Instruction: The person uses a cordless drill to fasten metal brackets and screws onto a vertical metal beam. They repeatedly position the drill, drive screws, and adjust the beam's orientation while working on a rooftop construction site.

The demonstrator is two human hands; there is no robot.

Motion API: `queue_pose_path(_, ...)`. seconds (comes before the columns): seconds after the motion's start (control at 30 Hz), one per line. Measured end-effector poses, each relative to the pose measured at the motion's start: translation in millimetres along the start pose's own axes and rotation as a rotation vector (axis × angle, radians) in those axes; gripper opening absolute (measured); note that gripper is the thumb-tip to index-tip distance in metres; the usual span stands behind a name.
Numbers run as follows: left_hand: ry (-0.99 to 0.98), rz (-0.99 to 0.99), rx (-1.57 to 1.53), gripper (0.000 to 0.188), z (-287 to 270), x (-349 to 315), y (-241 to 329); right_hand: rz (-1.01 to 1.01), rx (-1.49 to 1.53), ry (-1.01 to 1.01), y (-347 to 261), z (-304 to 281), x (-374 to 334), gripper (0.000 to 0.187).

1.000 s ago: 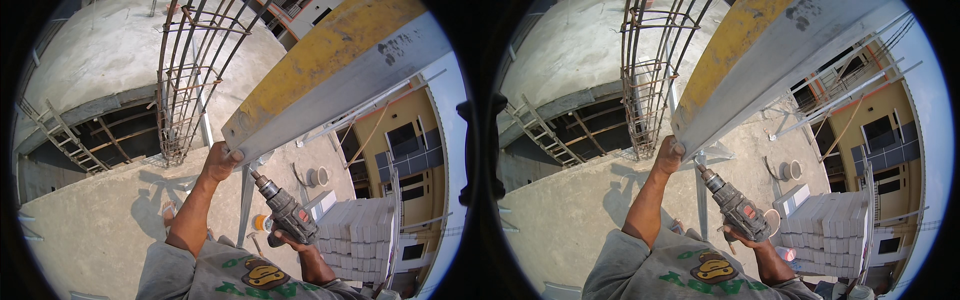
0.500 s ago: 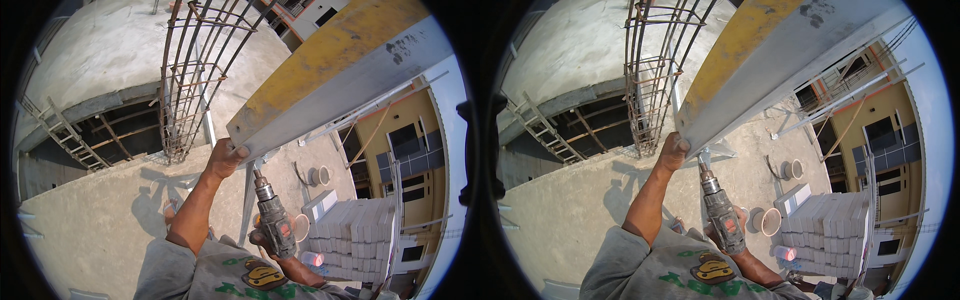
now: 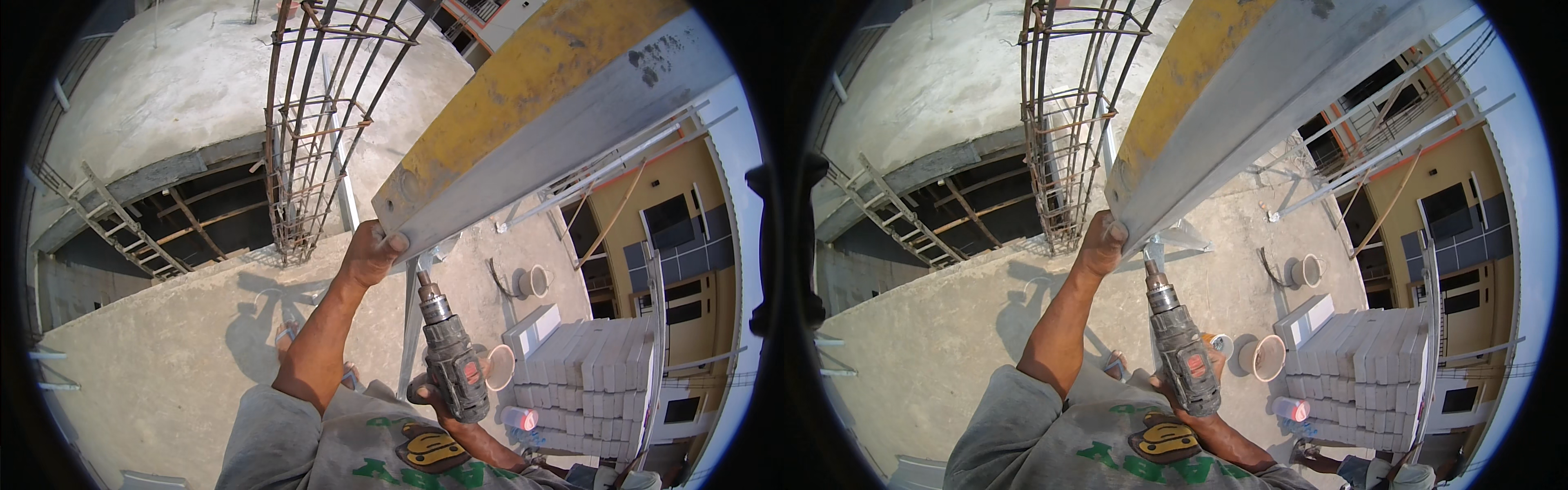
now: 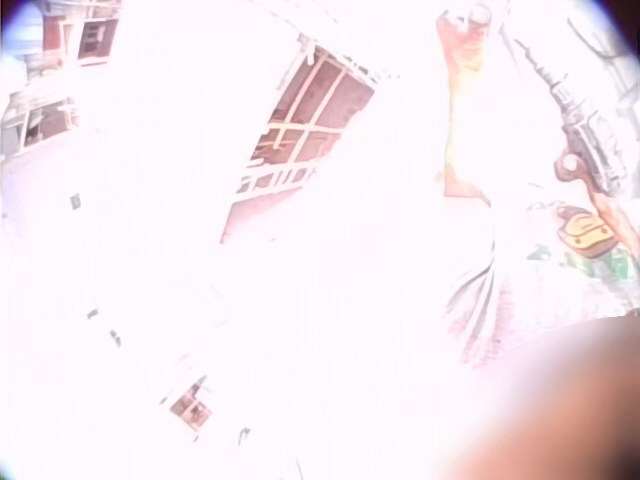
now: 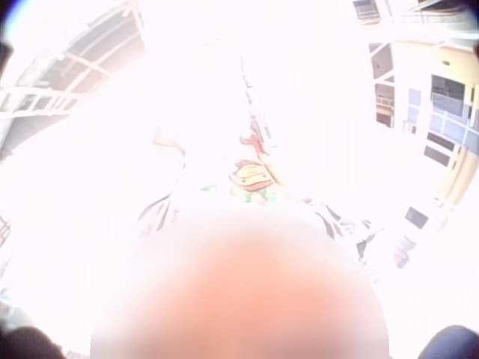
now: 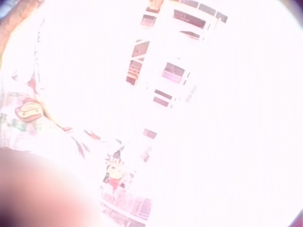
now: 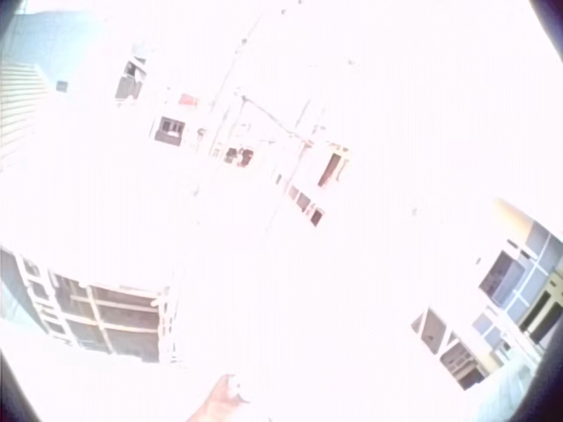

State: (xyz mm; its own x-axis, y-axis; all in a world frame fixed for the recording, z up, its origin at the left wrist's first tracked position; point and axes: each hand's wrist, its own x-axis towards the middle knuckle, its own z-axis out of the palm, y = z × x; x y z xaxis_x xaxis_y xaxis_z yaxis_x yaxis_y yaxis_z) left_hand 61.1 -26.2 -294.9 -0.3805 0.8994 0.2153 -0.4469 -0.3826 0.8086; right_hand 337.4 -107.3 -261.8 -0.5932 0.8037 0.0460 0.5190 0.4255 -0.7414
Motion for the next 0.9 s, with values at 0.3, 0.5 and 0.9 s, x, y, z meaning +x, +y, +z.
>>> queue_pose_path(0.3, -0.010, -0.028, 0.031, 0.100, -1.7, 0.8, 0.4, 0.293, 0.576, -0.078, -23.2, 5.8, 17.0, 0.040)
queue_pose_path(0.5, 0.010, -0.040, 0.042, 0.101, -1.0, 0.6, -1.0, 0.048, -0.047, -0.178, -6.6, 5.6, 29.9, 0.038)
queue_pose_path(0.9, 0.022, -0.063, 0.162, 0.110, 0.1, -1.0, 4.5, 0.000, 0.000, -0.255, 28.0, 9.5, 31.9, 0.031)
